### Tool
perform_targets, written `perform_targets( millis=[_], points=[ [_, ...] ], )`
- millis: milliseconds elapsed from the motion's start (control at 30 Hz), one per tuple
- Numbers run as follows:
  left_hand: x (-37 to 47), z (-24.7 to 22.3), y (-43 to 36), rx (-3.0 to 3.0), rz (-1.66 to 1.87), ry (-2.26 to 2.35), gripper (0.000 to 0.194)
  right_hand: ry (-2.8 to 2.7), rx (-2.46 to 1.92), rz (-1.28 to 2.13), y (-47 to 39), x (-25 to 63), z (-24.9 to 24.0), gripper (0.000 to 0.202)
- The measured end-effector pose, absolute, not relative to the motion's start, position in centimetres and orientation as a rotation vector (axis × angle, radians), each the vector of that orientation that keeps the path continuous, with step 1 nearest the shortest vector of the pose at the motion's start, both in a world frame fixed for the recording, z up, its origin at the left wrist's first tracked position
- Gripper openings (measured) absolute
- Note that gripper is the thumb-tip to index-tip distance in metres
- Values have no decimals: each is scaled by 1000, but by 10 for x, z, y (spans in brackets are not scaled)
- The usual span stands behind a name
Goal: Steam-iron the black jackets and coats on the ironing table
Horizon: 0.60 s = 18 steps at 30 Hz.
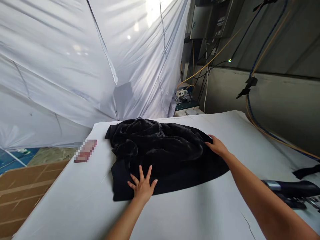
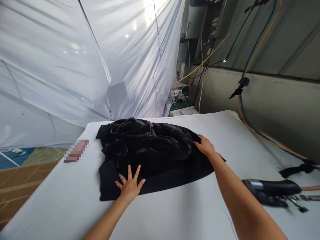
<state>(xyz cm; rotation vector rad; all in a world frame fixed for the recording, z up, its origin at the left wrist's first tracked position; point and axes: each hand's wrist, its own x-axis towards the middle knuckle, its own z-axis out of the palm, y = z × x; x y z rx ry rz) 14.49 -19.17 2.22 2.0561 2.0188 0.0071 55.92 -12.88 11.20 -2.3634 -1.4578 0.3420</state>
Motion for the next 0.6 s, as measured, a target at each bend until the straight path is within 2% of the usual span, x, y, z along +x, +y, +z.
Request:
perform_targets(
  millis=[67,133,233,333,433,533,600],
  points=[
    [138,15,-180,2054,-74,1981,65,-1413,-2421,462,-108,541,103,89],
    [127,14,-159,2097,-117,1952,67,-1367,-2476,615,-95,525,90,96],
    [115,20,-122,2132,-170,1878,68,-1389,-2491,697,-89,512,80,76],
    [113,26,-92,2136,-186,1844,67,-1104,-2479,392,-89,517,82,57],
    [117,27,-75,2136,-185,1877,68,-834,-2471,252,-99,529,83,63],
    [121,25,-76,2132,-185,1900,66,-935,-2492,258,-124,537,76,68],
    [123,22,-85,2148,-134,1937,64,-1056,-2490,258,-147,539,69,62]
  ],
)
